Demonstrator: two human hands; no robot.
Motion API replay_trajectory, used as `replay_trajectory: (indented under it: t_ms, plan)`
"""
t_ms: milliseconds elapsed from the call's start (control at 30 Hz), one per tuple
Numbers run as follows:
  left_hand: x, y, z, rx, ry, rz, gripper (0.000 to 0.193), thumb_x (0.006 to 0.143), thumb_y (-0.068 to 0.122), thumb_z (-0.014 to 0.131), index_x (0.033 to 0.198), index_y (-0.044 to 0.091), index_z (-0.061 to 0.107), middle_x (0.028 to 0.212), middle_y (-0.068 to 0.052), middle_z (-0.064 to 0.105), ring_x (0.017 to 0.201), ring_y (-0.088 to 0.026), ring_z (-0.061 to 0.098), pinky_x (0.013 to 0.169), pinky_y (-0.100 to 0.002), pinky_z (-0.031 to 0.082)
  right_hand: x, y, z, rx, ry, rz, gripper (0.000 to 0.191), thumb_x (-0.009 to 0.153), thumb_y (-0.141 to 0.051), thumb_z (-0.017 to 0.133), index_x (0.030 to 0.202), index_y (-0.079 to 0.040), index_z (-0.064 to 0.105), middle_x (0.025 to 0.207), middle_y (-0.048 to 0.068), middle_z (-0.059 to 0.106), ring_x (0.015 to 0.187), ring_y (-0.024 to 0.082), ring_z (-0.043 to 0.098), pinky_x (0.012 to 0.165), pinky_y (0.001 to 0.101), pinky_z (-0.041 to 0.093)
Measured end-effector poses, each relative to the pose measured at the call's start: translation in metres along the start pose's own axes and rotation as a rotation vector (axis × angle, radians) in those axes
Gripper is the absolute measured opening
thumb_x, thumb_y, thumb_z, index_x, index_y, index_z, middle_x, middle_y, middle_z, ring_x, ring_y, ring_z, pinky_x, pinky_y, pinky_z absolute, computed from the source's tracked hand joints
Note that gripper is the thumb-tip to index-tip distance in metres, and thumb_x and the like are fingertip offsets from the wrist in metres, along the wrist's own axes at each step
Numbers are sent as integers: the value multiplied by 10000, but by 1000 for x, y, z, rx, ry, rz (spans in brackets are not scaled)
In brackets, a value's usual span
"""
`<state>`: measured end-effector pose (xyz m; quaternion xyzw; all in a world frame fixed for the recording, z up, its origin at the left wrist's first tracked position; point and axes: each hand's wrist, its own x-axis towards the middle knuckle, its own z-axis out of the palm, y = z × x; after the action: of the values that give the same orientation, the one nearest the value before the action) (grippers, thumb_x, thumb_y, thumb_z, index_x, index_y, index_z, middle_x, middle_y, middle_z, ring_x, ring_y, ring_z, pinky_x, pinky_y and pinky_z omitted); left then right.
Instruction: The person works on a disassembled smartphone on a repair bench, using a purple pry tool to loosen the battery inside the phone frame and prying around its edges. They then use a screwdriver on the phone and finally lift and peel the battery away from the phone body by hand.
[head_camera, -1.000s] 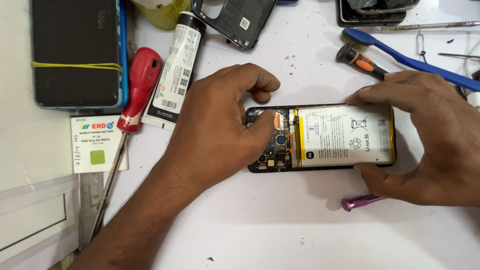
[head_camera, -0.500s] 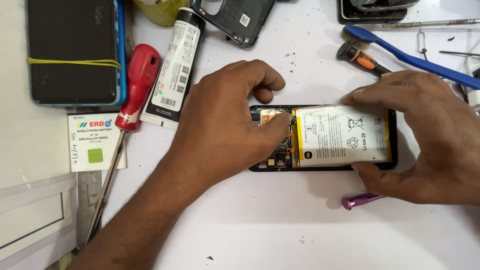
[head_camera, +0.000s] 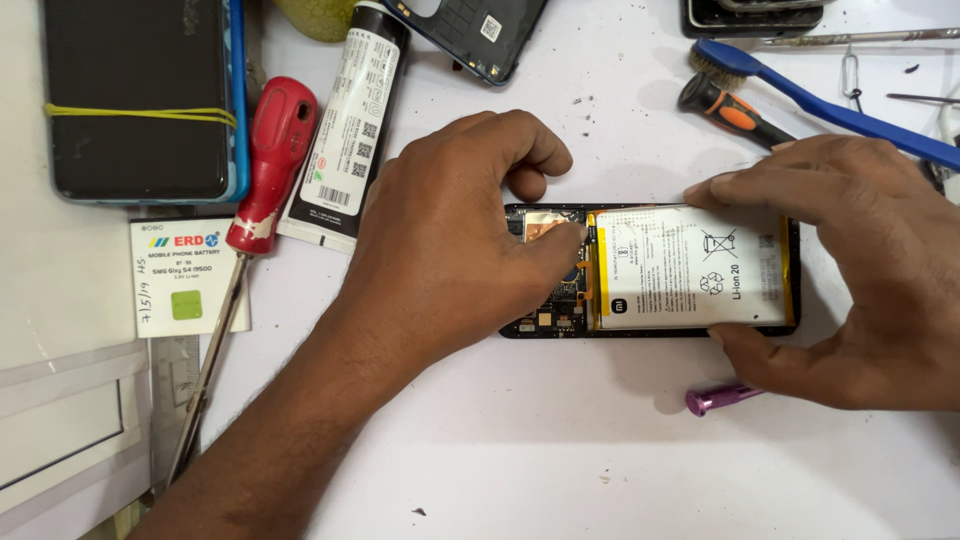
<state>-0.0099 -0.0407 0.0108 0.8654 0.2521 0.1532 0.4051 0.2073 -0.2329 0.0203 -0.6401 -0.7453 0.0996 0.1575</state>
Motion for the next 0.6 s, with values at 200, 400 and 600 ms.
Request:
replay_trajectory:
  t_ms: [200,400,600]
  plan:
    - [-1,1,0,11,-3,4,324,719,185,813,1003,74,704,869,-29,691,767,-134,700,674,-321,570,1,0,-1,-11,-2,-22,1040,499,-258,906,1386,-3,429,1280,186,674,1174,357,633,1028,522,452]
    - [0,2,0,2,-16,-21,321,718,188,806,1002,77,706,861,-27,693,759,-135,699,671,-325,569,1,0,-2,-28,-14,-15,1046,492,-253,902,1393,-2,433,1276,177,677,1174,353,632,1018,514,459]
    - [1,4,-1,22,-20,-36,331,708,195,815,1000,83,706,849,-29,697,752,-148,704,663,-340,565,2,-2,-1,-30,0,-15,1030,501,-253,904,1386,-12,435,1282,165,679,1184,345,626,1021,511,460]
